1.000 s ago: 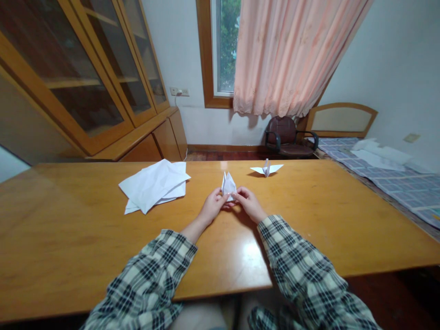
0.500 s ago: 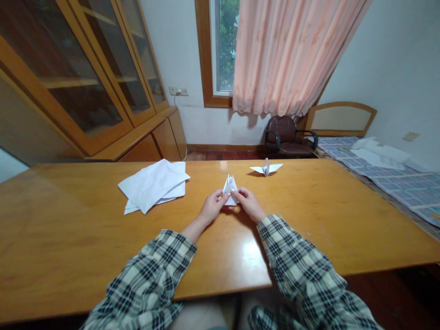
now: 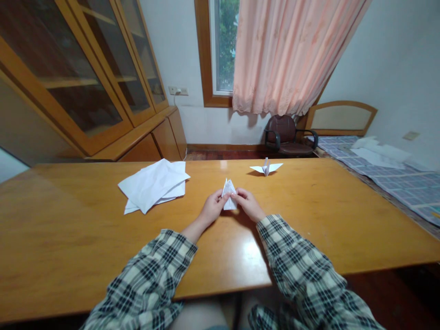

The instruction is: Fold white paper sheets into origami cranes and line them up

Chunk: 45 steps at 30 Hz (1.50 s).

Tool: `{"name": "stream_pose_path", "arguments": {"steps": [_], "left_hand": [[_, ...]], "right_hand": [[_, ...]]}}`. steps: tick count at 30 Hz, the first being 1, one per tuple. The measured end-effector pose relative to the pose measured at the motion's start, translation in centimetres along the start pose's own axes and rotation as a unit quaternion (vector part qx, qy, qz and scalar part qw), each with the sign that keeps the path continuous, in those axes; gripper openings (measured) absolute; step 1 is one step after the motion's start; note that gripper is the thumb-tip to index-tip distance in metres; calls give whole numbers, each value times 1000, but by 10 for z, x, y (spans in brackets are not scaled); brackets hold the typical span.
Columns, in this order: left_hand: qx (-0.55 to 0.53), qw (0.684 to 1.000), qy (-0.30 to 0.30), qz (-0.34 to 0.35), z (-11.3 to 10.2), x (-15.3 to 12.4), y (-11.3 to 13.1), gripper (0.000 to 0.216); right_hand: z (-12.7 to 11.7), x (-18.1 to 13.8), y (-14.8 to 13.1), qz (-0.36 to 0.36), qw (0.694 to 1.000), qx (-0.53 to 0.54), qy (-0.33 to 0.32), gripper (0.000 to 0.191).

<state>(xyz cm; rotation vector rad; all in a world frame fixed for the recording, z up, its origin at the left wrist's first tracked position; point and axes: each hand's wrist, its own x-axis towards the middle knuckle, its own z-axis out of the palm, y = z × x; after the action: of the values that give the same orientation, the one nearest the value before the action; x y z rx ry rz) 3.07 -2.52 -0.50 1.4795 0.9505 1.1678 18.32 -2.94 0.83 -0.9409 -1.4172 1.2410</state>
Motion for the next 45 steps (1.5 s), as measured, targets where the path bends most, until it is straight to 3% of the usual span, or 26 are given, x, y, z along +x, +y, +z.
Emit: {"name": "stream_pose_path", "arguments": {"steps": [8, 15, 23, 29, 34, 39, 45], "left_hand": [[92, 994, -48, 17, -2, -5, 2, 38], [71, 995, -63, 12, 0, -5, 2, 35], [41, 992, -115, -41, 0, -6, 2, 35], [77, 988, -135, -22, -1, -7, 2, 30], [78, 988, -130, -27, -1, -8, 4, 30], [-1, 991, -124, -57, 1, -7, 1, 36], [-90, 992, -45, -80, -2, -1, -4, 47]], "right_hand": [[-1, 1, 1, -28, 999, -15, 31, 37], [-1, 0, 0, -34, 999, -6, 38, 35], [-3, 2, -2, -19, 996, 19, 85, 37], [-2, 3, 0, 3, 994, 23, 107, 41], [-2, 4, 0, -11, 991, 37, 129, 41], [-7, 7, 2, -11, 981, 78, 175, 43], [-9, 9, 5, 48, 983, 116, 134, 46]]}}
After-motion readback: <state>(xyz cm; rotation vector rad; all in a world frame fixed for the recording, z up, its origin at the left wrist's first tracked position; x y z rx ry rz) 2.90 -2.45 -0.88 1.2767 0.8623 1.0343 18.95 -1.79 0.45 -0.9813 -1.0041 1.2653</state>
